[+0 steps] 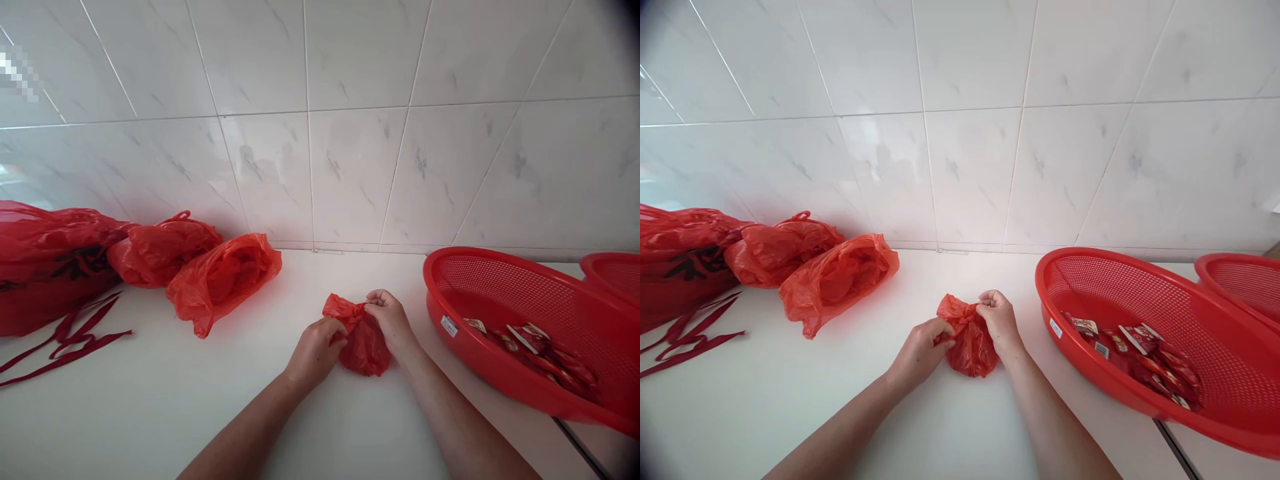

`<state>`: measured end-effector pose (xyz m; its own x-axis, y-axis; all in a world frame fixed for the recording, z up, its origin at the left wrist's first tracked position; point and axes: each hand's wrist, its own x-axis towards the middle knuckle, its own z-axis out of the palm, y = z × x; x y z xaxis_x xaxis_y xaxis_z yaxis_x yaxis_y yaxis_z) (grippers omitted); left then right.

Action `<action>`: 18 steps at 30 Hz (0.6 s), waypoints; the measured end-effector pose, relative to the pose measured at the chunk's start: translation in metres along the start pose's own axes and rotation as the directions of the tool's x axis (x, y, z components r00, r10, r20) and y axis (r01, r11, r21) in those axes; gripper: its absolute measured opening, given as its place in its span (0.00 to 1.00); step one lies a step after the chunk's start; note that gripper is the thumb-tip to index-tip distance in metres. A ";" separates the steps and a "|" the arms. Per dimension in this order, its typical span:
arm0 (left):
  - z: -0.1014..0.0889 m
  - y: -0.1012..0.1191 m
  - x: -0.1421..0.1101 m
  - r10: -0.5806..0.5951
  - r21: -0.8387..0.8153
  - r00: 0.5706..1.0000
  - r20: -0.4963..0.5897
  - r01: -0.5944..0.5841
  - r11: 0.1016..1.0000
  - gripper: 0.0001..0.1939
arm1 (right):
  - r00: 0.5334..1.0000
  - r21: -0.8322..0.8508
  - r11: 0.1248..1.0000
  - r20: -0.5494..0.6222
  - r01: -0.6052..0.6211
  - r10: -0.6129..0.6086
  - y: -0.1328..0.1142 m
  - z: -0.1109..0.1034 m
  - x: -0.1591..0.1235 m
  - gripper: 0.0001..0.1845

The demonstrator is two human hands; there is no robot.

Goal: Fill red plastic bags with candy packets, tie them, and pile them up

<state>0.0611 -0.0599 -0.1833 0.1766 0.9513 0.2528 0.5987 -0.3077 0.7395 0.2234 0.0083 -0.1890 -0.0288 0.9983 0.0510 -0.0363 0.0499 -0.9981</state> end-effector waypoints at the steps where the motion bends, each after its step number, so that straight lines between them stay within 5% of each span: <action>1: -0.001 0.001 -0.004 -0.027 -0.024 0.999 0.039 0.028 0.999 0.06 | 1.000 -0.017 1.000 -0.004 0.007 -0.008 0.001 -0.003 0.002 0.09; 8: -0.041 0.009 -0.013 -0.191 0.009 0.981 0.042 0.191 0.982 0.09 | 1.000 -0.066 0.998 0.013 -0.019 0.020 0.008 -0.028 0.009 0.15; 11: -0.080 0.019 -0.009 -0.186 0.034 0.982 0.019 0.186 0.982 0.09 | 0.997 -0.051 0.995 -0.011 -0.080 0.080 0.018 -0.036 0.019 0.16; 18: -0.195 0.054 -0.042 -0.243 -0.346 0.970 -0.013 0.224 0.911 0.10 | 0.991 -0.212 0.970 0.037 -0.117 0.127 0.022 -0.033 0.021 0.16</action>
<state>-0.0663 -0.1206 -0.0324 0.0155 0.9972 0.0734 0.3148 -0.0746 0.9462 0.2553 0.0311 -0.2110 -0.0699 0.9947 -0.0752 0.1799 -0.0615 -0.9817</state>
